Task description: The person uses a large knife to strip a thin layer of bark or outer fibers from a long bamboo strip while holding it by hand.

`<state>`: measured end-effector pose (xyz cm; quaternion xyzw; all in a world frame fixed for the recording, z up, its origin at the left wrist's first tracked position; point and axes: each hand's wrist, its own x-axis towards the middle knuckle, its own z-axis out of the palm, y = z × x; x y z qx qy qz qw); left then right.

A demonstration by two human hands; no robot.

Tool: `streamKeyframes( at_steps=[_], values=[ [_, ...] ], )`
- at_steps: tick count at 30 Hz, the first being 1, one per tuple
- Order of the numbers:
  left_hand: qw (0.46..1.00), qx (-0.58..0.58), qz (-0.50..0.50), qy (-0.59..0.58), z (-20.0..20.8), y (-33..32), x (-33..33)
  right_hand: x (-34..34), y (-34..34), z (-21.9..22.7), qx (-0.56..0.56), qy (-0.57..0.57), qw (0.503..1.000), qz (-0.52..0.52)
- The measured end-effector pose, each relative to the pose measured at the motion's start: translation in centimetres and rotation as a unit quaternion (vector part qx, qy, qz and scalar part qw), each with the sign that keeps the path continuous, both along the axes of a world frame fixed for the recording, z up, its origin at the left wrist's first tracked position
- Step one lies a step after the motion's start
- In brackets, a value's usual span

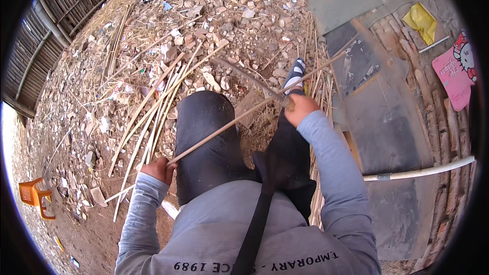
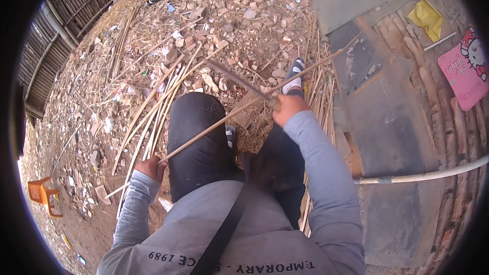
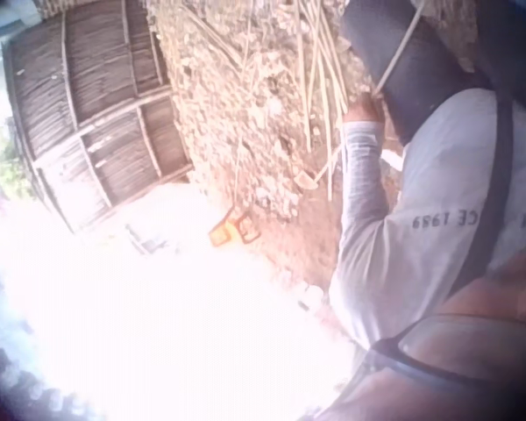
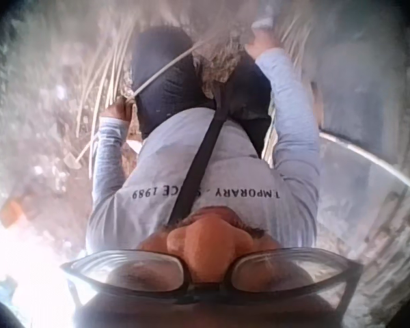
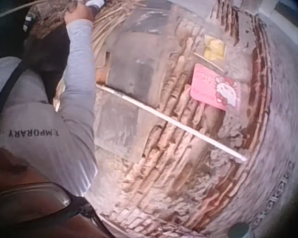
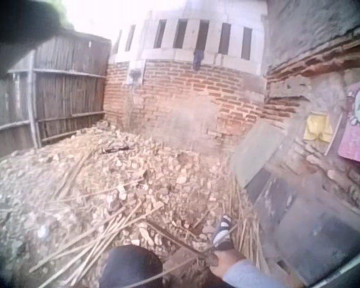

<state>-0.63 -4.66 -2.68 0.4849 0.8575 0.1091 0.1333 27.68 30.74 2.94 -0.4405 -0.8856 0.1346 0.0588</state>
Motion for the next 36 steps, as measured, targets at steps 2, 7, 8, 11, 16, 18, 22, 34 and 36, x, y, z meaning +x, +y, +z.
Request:
streamKeyframes(
  at_steps=[2,7,8,11,16,18,22,34,36],
  values=[
    [1.000,0.003,-0.006,-0.004,0.4,-0.6,0.0,-1.0,-3.1,1.1,-0.028,-0.036,0.999,0.031],
    [1.000,0.002,-0.023,0.002,0.9,0.5,-0.3,2.5,1.8,-3.1,-0.020,0.059,0.996,-0.068],
    [1.000,-0.012,-0.015,0.008,1.1,0.4,-0.2,2.2,1.9,-3.0,-0.009,0.056,0.996,-0.061],
    [1.000,-0.015,-0.018,0.006,1.6,0.1,-0.8,0.9,0.3,-2.2,-0.033,0.021,0.998,-0.052],
    [0.999,-0.008,-0.030,-0.032,1.6,0.5,-0.8,1.5,-0.6,-3.2,-0.047,0.048,0.997,-0.030],
    [0.999,-0.029,-0.026,-0.036,1.7,0.8,-0.8,2.0,1.1,-3.7,-0.034,0.072,0.995,-0.066],
    [0.996,-0.042,-0.021,-0.072,2.3,0.3,-1.1,0.3,-0.3,-1.9,-0.041,0.025,0.998,-0.037],
    [0.997,-0.051,-0.028,-0.054,2.4,0.2,-1.4,-0.8,-0.9,-1.0,-0.051,-0.038,0.998,0.008],
    [0.998,-0.049,-0.020,-0.028,3.9,1.7,-0.4,0.9,0.1,-2.2,-0.045,-0.053,0.998,-0.003]
  ],
)
